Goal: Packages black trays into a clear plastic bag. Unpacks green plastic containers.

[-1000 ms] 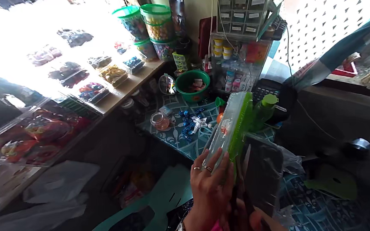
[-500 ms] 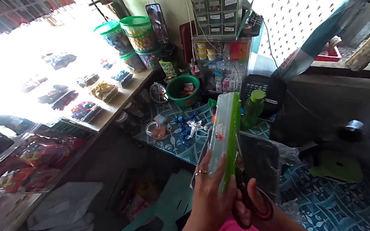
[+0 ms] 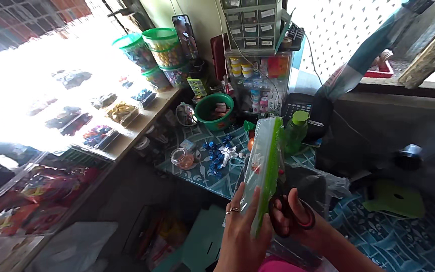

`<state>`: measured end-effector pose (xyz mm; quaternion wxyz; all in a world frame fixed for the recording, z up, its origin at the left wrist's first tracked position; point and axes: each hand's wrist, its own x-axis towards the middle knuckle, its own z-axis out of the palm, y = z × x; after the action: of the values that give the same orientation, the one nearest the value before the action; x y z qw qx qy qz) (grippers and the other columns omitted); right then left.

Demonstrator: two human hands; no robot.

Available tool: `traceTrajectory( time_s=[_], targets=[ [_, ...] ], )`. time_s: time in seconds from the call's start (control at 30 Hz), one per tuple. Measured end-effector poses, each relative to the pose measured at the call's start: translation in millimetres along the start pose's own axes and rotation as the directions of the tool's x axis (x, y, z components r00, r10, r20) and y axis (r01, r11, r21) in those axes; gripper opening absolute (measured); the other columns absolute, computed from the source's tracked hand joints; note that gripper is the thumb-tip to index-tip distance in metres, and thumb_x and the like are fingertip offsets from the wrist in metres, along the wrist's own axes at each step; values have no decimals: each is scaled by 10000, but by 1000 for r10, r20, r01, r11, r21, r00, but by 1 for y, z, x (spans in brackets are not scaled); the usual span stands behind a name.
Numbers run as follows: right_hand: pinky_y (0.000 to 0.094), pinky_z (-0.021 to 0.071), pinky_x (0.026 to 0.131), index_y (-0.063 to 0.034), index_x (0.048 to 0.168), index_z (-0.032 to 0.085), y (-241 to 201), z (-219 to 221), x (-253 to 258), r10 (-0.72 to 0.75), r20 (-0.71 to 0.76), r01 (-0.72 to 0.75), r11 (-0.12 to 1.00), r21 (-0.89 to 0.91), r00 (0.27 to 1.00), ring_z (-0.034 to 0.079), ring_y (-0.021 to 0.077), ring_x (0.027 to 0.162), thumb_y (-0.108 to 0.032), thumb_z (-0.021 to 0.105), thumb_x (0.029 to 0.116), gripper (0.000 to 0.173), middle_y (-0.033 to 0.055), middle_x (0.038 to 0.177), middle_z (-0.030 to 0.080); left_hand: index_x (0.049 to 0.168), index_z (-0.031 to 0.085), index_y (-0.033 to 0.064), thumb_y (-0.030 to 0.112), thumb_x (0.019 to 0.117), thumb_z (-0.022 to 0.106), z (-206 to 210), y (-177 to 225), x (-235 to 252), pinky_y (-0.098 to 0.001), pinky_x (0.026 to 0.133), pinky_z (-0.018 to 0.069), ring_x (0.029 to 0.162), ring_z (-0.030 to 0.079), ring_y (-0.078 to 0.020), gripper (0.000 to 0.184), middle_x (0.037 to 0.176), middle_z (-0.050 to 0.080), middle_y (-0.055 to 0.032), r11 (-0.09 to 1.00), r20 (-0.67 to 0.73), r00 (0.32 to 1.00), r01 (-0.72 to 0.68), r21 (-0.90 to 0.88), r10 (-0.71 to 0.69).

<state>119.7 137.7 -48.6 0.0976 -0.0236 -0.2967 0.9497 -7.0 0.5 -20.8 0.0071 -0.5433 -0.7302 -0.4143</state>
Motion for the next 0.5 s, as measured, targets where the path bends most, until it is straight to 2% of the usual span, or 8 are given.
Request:
traceTrajectory(
  time_s=[0.07, 0.1, 0.17, 0.2, 0.23, 0.3, 0.37, 0.5],
  targets=[
    [276, 566, 899, -196, 1122, 699, -6, -14, -11, 94, 129, -86, 994, -67, 987, 692, 108, 955, -643, 598, 931, 497, -17, 1019, 715, 1418, 599, 66, 309, 920, 628, -6, 0, 5, -428, 977, 530, 1248, 598, -337, 555, 1472, 502, -275, 998, 33, 999, 30, 48, -32],
    [305, 552, 947, -198, 1176, 677, -8, -21, -21, 152, 157, -132, 983, -129, 976, 685, 130, 1022, -601, 606, 955, 464, -5, 1088, 712, 1437, 560, 41, 312, 909, 626, -11, 0, 8, -442, 979, 532, 1262, 591, -342, 597, 1476, 493, -275, 997, 69, 996, 54, 60, -59],
    [308, 565, 921, -185, 1188, 657, -18, -34, -49, 254, 44, -220, 903, -369, 966, 696, 119, 995, -530, 641, 967, 409, -11, 1070, 725, 1490, 471, 22, 264, 877, 651, -21, -1, 16, -435, 1018, 517, 1326, 540, -329, 682, 1513, 445, -263, 992, 158, 979, 121, 42, -126],
    [294, 575, 860, -157, 1178, 632, -25, -40, -64, 262, -91, -266, 778, -569, 961, 696, 101, 935, -481, 658, 971, 385, -13, 1025, 723, 1522, 436, 44, 239, 878, 651, -26, -3, 20, -448, 1047, 497, 1368, 501, -332, 706, 1546, 407, -255, 989, 201, 969, 145, 25, -147],
    [297, 567, 793, -105, 1187, 610, -34, -43, -76, 211, -247, -324, 559, -763, 946, 678, 106, 874, -405, 694, 953, 390, 11, 989, 704, 1546, 417, 76, 219, 882, 645, -29, -6, 24, -468, 1082, 468, 1414, 453, -341, 717, 1580, 368, -244, 988, 237, 959, 157, 6, -153],
    [506, 546, 898, 32, 1241, 629, -51, -46, -94, 9, -412, -410, 109, -905, 911, 667, 329, 1004, -216, 822, 857, 496, 199, 1091, 687, 1563, 417, 132, 208, 886, 617, -34, -11, 31, -506, 1109, 435, 1456, 403, -352, 710, 1621, 316, -224, 988, 292, 946, 154, -16, -142],
    [649, 487, 974, 77, 1171, 696, -63, -57, -105, -158, -338, -362, -155, -919, 928, 617, 506, 1126, 18, 821, 754, 439, 307, 1149, 670, 1547, 442, 118, 266, 928, 631, -36, -14, 41, -518, 1078, 456, 1403, 469, -357, 664, 1595, 371, -221, 988, 293, 946, 153, -30, -138],
    [582, 571, 872, 21, 1056, 764, -68, -59, -87, -180, -200, -265, -503, -823, 963, 674, 454, 1083, 174, 689, 819, 291, 234, 1092, 721, 1490, 512, 54, 396, 956, 640, -27, -8, 57, -488, 1005, 514, 1294, 567, -372, 647, 1510, 471, -252, 988, 198, 968, 143, 59, -152]
  ],
)
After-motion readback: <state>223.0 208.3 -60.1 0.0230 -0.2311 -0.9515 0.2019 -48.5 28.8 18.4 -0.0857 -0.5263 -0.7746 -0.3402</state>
